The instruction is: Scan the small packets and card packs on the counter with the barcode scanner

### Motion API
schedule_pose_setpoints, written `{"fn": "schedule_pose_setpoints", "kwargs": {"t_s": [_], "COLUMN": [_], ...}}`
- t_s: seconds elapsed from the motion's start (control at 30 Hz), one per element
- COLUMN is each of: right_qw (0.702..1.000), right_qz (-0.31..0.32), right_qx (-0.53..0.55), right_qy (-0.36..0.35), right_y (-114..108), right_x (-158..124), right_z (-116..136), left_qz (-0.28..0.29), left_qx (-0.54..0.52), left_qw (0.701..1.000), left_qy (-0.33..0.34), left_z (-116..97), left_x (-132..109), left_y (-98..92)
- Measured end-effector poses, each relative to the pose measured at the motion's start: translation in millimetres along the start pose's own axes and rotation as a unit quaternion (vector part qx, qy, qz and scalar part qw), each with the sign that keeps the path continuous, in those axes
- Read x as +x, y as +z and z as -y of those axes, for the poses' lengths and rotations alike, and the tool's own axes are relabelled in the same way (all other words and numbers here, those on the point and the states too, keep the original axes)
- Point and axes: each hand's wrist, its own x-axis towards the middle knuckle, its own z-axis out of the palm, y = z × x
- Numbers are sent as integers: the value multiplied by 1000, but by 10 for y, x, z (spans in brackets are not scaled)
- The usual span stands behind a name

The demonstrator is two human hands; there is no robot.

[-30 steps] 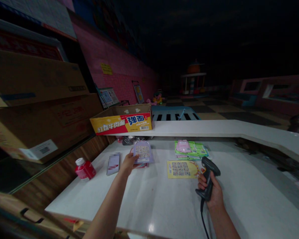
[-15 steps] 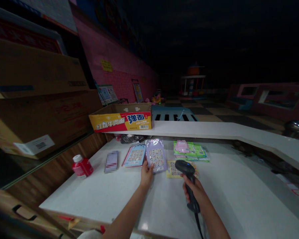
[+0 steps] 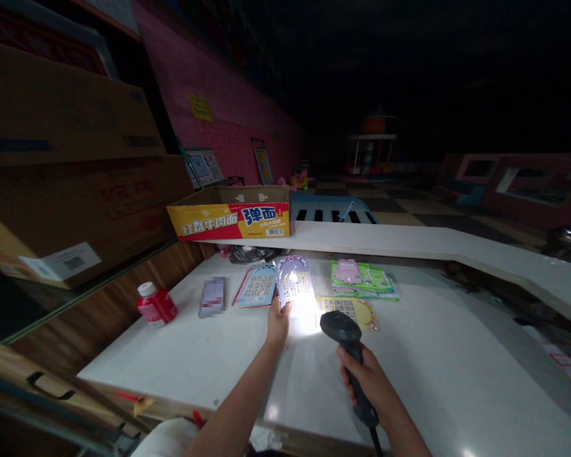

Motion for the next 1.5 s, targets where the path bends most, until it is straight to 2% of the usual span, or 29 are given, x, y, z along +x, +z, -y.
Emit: {"fn": "schedule_pose_setpoints", "kwargs": {"t_s": [0.1,0.3,0.53,0.7,0.87,1.0,1.2,1.27,1.37,1.5], "right_qw": [1000,999,978,962,945,930,928,928,928,930], "right_qz": [-3,-3,41,62,77,94,98,106,121,117], "right_qx": [0,46,179,241,304,335,338,339,339,334], "right_qy": [7,-7,-101,-113,-95,-116,-123,-113,-98,-98], "right_y": [0,-71,-437,-643,-728,-767,-773,-759,-741,-731], "right_x": [-17,63,384,595,685,677,689,701,715,724], "right_z": [9,37,202,119,-10,-7,-2,-7,-9,-4], "left_qz": [-6,-3,9,23,61,131,283,318,311,219], "left_qx": [-60,-87,-97,-128,-178,-173,-109,-72,62,276], "left_qw": [998,995,995,991,982,976,953,945,946,919], "left_qy": [35,39,36,27,-1,-34,-15,3,72,174], "left_z": [41,68,9,-29,-82,-209,-296,-300,-373,-539], "left_x": [4,5,6,6,39,154,432,508,546,369], "left_y": [16,27,3,-27,-8,100,424,546,667,646]}}
